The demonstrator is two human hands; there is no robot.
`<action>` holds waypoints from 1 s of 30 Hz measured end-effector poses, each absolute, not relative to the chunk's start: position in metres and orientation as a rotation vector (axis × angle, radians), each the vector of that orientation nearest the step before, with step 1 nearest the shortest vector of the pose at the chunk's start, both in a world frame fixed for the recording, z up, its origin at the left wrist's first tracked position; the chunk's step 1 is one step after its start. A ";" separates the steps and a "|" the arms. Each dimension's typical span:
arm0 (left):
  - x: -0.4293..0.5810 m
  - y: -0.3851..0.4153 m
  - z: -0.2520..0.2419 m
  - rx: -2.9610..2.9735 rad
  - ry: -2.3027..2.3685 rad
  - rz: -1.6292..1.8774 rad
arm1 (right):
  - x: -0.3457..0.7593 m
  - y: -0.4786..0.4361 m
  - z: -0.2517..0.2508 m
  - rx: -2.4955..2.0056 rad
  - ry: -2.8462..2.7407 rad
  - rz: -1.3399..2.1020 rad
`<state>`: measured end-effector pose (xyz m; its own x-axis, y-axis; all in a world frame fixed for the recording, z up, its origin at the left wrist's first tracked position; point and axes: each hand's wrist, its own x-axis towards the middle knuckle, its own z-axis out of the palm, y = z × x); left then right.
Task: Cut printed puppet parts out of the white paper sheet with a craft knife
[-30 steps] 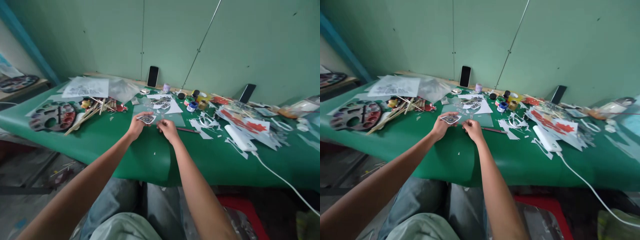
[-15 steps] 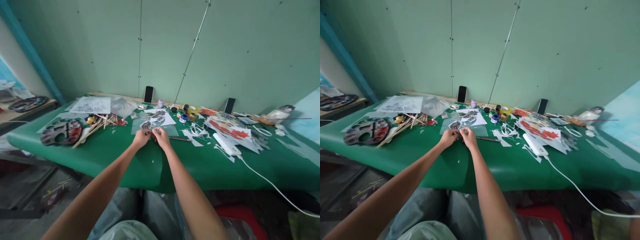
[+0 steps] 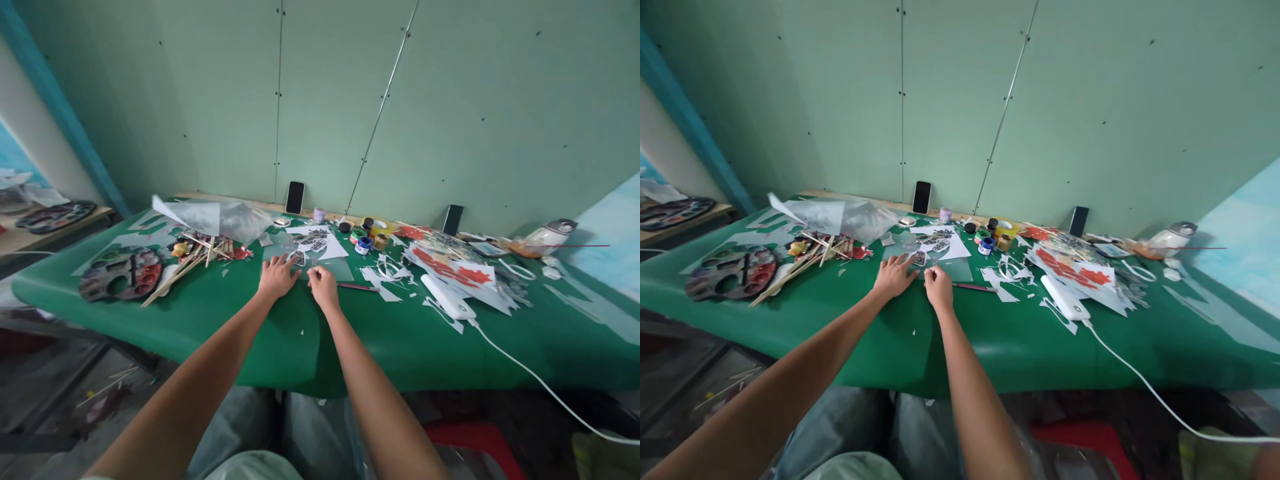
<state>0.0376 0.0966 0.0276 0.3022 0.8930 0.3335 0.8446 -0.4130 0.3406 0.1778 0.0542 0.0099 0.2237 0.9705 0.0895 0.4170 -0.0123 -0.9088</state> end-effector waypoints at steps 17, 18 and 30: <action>0.035 0.096 0.028 2.549 1.687 0.490 | 0.174 0.055 0.016 -1.709 -1.346 0.700; 0.034 0.094 0.027 2.553 1.681 0.494 | 0.174 0.054 0.016 -1.721 -1.332 0.678; 0.019 0.063 0.022 2.624 1.587 0.535 | 0.154 -0.003 0.038 -1.611 -1.306 0.808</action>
<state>0.0195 0.0631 0.0225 0.4213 0.8641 0.2753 0.8543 -0.4800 0.1994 0.1542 -0.0034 0.0379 0.2336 0.9714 0.0422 0.3959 -0.0554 -0.9166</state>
